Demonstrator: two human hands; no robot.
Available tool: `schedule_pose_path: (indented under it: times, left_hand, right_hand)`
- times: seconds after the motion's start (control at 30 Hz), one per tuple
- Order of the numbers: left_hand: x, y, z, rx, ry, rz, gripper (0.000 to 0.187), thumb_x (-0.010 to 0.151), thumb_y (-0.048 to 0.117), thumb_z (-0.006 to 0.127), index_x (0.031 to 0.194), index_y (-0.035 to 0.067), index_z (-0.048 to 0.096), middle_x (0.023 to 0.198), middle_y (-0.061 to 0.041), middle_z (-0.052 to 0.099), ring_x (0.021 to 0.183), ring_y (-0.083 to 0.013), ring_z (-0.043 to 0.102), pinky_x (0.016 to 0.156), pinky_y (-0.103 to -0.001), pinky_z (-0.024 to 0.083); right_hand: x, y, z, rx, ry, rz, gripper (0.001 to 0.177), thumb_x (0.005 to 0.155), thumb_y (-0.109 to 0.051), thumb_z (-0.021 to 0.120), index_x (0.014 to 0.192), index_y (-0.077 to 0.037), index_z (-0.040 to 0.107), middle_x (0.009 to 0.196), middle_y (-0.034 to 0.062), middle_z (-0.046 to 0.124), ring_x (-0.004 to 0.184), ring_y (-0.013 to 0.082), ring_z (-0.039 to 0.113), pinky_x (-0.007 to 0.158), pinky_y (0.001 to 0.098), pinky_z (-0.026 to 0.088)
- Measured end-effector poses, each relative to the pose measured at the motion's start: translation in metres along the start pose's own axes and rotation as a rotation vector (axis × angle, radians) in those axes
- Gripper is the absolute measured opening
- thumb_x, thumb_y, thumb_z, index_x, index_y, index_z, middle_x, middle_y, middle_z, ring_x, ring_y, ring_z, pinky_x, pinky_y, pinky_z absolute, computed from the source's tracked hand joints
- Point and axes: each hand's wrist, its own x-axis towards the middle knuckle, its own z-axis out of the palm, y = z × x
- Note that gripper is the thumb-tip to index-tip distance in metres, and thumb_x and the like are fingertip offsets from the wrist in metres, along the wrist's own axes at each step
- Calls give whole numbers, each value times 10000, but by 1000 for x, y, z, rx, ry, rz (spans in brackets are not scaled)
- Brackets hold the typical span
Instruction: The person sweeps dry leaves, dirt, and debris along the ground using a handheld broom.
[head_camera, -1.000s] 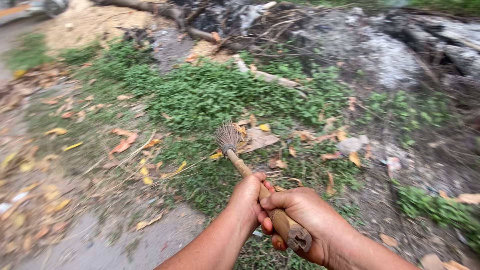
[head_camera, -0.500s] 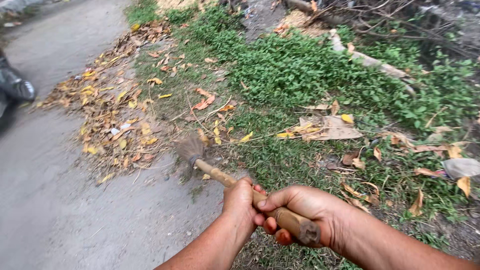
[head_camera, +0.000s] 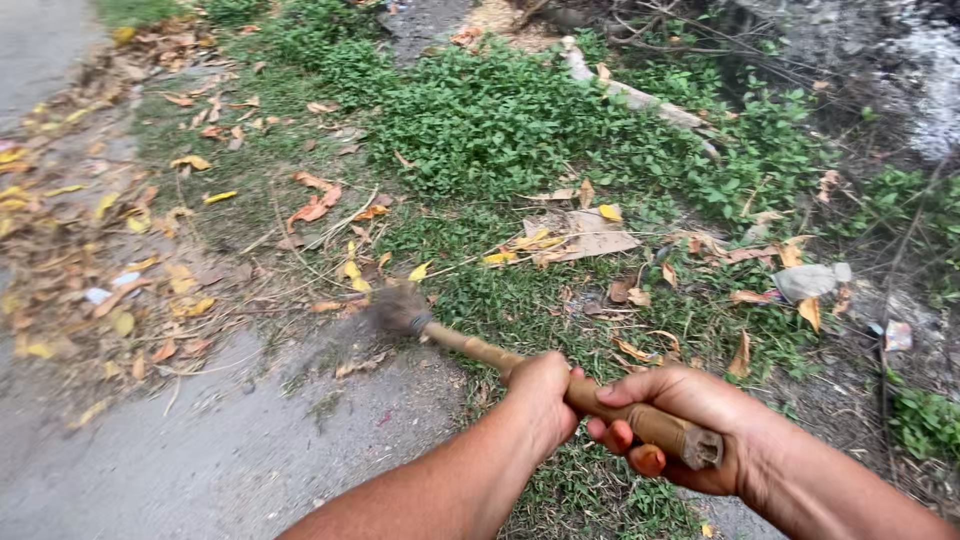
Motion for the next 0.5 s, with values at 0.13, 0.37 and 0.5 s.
schedule_pose_path:
  times: [0.13,0.37,0.5]
  left_hand:
    - [24,9,48,188,-223,-92,286,1007,138,484,1241,32,358,1010,-141,549,803,-216,594,664,-373,584]
    - [47,66,23,448,-600,50,194,962,213,558,868,44,555,781,-105,613,659,-235,582,556,-384,542]
    - [43,72,-3,339,-436,118,149,959,171,551,922,27,560,808,-104,613,684,-240,608,547,-392,557]
  right_hand:
    - [-22,-23,18,-58,170,-200,290,882,-116,580,1101,73,592,774,141,652,518,147,577,364,259,445]
    - [-3,-10,85,-83,86,-368,203,921,-150,603,1010,31,583,708,95,613,538,186,580,422,308,498]
    - [17,-8,78,103,-1,-138,102,919,-155,597,979,-79,563,713,51,617,552,143,581,452,278,495]
